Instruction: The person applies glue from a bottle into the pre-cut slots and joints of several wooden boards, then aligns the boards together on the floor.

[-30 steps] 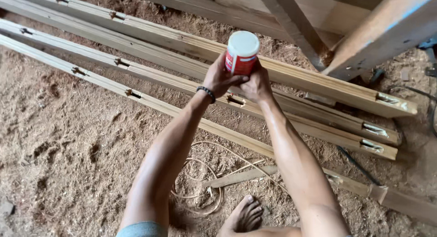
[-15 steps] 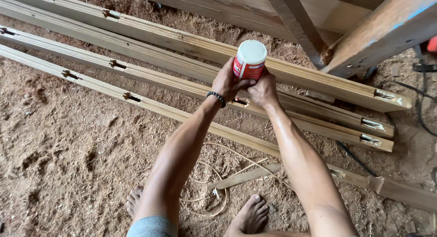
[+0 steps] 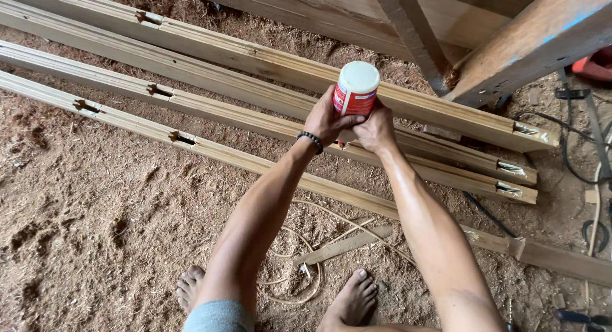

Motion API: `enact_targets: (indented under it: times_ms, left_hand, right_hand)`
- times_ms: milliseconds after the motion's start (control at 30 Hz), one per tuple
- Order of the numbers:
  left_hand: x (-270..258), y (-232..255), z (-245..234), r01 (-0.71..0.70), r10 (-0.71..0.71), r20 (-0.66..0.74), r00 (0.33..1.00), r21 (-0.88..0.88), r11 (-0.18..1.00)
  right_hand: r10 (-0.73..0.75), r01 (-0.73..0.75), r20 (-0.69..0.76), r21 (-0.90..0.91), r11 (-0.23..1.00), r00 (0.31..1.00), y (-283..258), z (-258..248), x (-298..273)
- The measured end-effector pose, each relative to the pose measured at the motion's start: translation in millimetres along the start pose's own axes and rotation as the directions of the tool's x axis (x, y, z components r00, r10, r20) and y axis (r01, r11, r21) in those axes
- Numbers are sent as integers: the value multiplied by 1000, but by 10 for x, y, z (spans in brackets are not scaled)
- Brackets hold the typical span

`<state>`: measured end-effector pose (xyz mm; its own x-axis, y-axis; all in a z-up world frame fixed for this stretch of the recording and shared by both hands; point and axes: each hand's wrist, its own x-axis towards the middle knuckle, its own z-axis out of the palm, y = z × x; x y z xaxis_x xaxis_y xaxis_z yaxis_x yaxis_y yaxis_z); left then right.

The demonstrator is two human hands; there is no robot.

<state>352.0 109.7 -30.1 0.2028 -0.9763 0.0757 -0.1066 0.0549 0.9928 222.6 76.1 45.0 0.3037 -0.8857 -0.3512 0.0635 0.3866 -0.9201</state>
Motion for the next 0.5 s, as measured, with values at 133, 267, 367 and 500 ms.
enact_targets:
  times_ms: [133, 267, 367, 500]
  left_hand:
    - [-39, -2, -123, -7, 7, -28, 1000, 1, 1000]
    - [-49, -47, -218, 14, -13, -45, 999, 9, 1000]
    - [-53, -50, -250, 11, -9, -57, 998, 35, 999]
    - [-11, -37, -200, -9, 10, -55, 998, 18, 1000]
  right_hand:
    - [-251, 259, 81, -477, 840, 965, 231, -3, 170]
    - [-159, 156, 11, -263, 952, 987, 14, 296, -71]
    - [-253, 261, 81, -473, 841, 964, 206, 196, 104]
    - [-162, 171, 55, -269, 948, 985, 110, 235, 53]
